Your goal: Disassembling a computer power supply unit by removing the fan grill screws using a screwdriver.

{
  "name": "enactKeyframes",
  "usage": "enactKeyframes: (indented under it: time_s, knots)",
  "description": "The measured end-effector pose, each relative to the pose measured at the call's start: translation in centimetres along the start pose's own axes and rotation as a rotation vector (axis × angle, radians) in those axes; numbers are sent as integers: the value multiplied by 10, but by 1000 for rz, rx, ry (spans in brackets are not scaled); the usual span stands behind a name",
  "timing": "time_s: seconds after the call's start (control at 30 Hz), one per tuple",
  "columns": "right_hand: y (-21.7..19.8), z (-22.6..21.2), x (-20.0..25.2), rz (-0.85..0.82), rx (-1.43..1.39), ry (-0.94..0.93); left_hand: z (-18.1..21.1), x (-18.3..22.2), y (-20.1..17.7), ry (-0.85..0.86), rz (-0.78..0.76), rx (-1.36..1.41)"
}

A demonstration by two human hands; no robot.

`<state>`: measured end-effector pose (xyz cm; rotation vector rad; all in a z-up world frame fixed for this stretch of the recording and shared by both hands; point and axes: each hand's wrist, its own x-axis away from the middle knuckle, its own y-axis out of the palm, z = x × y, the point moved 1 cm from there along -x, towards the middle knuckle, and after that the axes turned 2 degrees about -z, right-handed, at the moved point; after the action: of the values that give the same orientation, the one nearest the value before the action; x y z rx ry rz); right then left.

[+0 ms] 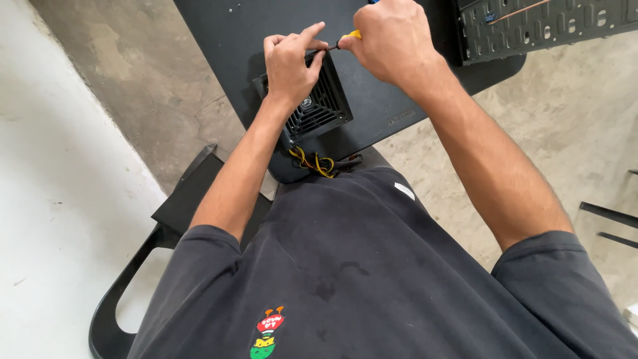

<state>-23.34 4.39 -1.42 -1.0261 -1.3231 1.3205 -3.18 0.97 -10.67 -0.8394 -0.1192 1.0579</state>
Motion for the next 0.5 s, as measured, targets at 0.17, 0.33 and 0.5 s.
enactKeyframes:
  time_s: [0.17, 0.33, 0.5]
  knots:
    - [-6, -3, -6, -26, 25, 17, -10, -9, -4, 7, -22, 130]
    - [-38, 7, 5, -29, -48, 58, -4, -18, -25, -16, 40, 541]
    - [-57, 17, 23, -9, -313, 67, 5, -19, -36, -92, -40, 862]
